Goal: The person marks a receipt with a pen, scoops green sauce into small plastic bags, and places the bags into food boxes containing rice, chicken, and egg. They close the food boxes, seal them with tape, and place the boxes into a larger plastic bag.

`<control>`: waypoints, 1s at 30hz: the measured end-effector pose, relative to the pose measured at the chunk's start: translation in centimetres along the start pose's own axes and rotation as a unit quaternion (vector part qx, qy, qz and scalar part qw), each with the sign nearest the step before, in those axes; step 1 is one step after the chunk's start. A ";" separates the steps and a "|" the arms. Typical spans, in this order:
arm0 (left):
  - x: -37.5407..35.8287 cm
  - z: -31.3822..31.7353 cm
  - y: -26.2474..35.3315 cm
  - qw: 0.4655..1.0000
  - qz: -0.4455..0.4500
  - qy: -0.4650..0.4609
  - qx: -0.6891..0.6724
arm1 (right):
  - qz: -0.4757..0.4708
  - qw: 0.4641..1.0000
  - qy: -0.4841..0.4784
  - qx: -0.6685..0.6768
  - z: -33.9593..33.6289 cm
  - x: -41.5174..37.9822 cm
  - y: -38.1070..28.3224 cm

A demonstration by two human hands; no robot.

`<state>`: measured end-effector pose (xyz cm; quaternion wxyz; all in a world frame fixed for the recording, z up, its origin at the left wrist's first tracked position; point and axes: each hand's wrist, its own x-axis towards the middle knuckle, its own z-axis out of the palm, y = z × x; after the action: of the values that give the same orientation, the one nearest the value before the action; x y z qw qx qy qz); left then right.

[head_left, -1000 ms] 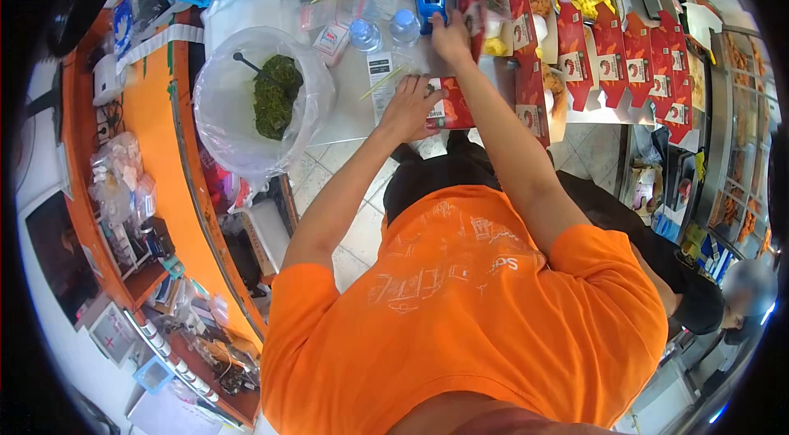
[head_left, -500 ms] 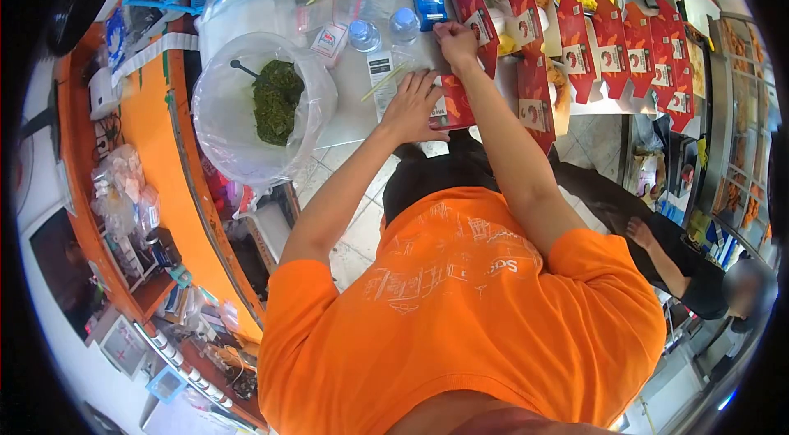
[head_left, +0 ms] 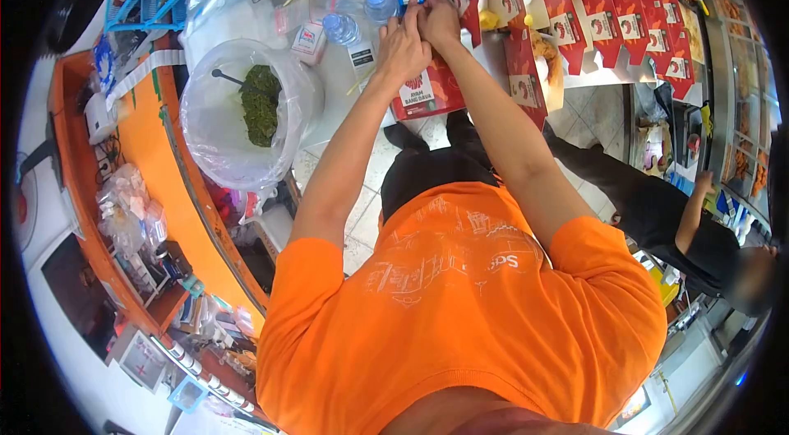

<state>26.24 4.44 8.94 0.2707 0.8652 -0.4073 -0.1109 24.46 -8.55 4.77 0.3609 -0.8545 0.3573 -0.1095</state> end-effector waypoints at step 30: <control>-12.8 4.0 -0.9 0.959 0.261 0.037 0.109 | 0.097 0.905 -0.077 0.406 -5.7 -20.7 6.5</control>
<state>16.95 13.20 4.79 0.2090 0.7567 -0.6181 0.0405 3.53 -0.48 5.82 0.7119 -0.6007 0.3340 -0.1441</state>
